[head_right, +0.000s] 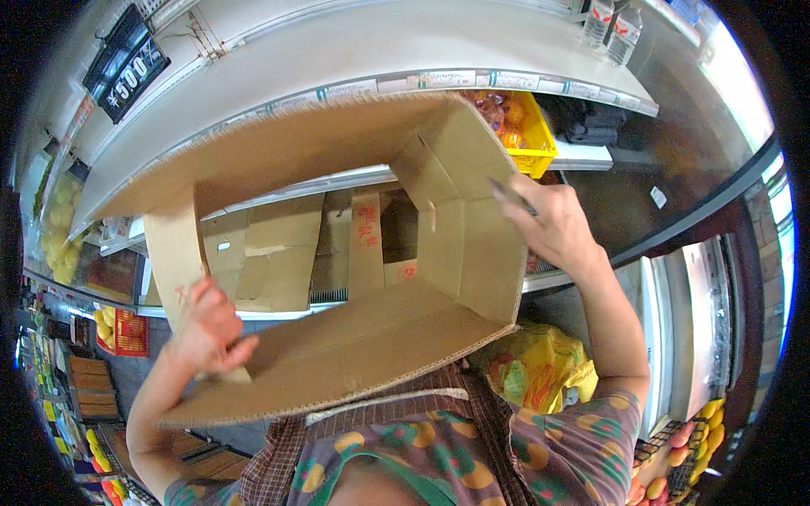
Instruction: The person assembles several cardboard boxes by folding flaps and taping them closed. They retrieve boxes from a refrigerated display, walk through the store, and place the finished boxes on the floor.
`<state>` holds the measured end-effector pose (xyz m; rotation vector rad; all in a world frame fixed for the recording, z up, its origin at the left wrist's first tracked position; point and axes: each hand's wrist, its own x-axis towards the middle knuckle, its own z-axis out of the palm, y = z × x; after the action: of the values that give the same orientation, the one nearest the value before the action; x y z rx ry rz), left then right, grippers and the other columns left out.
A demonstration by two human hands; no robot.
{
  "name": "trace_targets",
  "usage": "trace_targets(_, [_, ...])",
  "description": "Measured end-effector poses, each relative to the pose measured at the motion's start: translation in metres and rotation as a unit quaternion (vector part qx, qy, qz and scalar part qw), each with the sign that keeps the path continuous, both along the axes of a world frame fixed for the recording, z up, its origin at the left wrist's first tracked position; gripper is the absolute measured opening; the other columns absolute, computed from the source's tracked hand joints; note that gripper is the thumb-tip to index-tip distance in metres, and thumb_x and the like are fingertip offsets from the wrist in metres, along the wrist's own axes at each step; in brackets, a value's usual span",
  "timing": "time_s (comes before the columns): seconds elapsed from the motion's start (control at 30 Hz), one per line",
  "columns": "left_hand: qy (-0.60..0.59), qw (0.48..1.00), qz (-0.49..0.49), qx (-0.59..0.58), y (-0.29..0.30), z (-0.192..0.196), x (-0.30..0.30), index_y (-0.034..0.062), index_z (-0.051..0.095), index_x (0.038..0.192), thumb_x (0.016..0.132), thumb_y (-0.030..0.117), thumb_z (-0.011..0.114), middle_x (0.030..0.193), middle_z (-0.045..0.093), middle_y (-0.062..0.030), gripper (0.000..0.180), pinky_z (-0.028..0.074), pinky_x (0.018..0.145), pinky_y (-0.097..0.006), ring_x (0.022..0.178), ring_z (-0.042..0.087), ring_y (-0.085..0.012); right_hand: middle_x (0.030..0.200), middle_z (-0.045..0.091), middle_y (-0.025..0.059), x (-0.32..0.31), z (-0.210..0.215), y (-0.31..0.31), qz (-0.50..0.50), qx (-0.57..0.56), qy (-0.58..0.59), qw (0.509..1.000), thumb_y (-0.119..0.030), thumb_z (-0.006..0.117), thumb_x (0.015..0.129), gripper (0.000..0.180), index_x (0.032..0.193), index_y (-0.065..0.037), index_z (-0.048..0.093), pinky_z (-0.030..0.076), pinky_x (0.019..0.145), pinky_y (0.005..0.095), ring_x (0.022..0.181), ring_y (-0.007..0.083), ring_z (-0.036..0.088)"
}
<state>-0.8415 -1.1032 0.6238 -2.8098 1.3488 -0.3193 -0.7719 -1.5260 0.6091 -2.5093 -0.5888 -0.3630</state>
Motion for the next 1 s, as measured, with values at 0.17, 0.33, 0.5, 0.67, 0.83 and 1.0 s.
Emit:
trace_targets(0.17, [-0.018,0.996,0.085,-0.024,-0.022,0.023,-0.032,0.0065,0.058,0.080,0.059,0.021,0.071,0.113,0.054,-0.0157,0.029,0.029,0.105,-0.052,0.116,0.046,-0.0319,0.063,0.050,0.0098,-0.009,-0.029,-0.032,-0.104,0.141,0.061,0.983,-0.016,0.056,0.093,0.022,0.078,0.000,0.050,0.044,0.058,0.0303,0.058,0.0147,0.049])
trace_targets(0.33, [0.007,0.953,0.292,-0.083,-0.029,0.058,-0.067,-0.0005,0.026,0.142,0.055,0.008,0.069,0.152,0.015,-0.0277,0.097,0.015,0.115,-0.048,0.141,0.012,-0.0441,0.064,0.049,0.0068,-0.055,-0.042,-0.025,-0.138,0.163,0.027,0.977,-0.017,0.054,0.094,0.023,0.078,0.000,0.052,0.041,0.060,0.0273,0.063,0.0113,0.045])
trace_targets(0.5, [0.279,0.927,0.200,-0.152,0.033,0.084,-0.076,-0.0015,0.005,0.149,0.054,0.000,0.063,0.151,0.023,-0.0257,0.111,0.016,0.115,-0.034,0.142,0.021,-0.0310,0.066,0.049,0.0023,-0.088,-0.046,-0.005,-0.243,0.254,0.063,0.934,-0.028,0.054,0.094,0.033,0.075,-0.001,0.054,0.039,0.063,0.0253,0.067,0.0097,0.045])
trace_targets(0.67, [0.448,0.762,0.241,-0.401,0.126,0.061,-0.107,-0.0031,0.015,0.147,0.060,-0.011,0.058,0.148,0.033,-0.0184,0.098,0.024,0.111,-0.031,0.137,0.033,-0.0211,0.070,0.050,-0.0003,-0.119,-0.044,0.014,-0.305,0.266,-0.036,0.914,-0.033,0.054,0.094,0.036,0.076,-0.002,0.055,0.038,0.066,0.0246,0.070,0.0089,0.045])
trace_targets(0.83, [0.465,0.880,0.050,-0.083,0.153,-0.001,-0.179,0.0134,0.035,0.144,0.066,0.000,0.061,0.136,0.048,-0.0168,0.083,0.046,0.099,-0.039,0.119,0.053,-0.0316,0.070,0.053,-0.0004,-0.157,-0.034,0.055,-0.396,0.234,-0.060,0.886,-0.036,0.053,0.094,0.038,0.079,-0.002,0.058,0.039,0.064,0.0257,0.068,0.0095,0.046])
trace_targets(1.0, [0.629,0.763,-0.059,-0.136,0.181,-0.032,-0.197,0.0111,0.025,0.148,0.073,0.004,0.056,0.140,0.043,-0.0183,0.081,0.037,0.107,-0.039,0.130,0.041,-0.0340,0.069,0.052,0.0040,-0.169,-0.010,0.107,-0.430,0.198,-0.075,0.878,-0.048,0.050,0.093,0.050,0.075,-0.002,0.056,0.041,0.068,0.0277,0.070,0.0120,0.048])
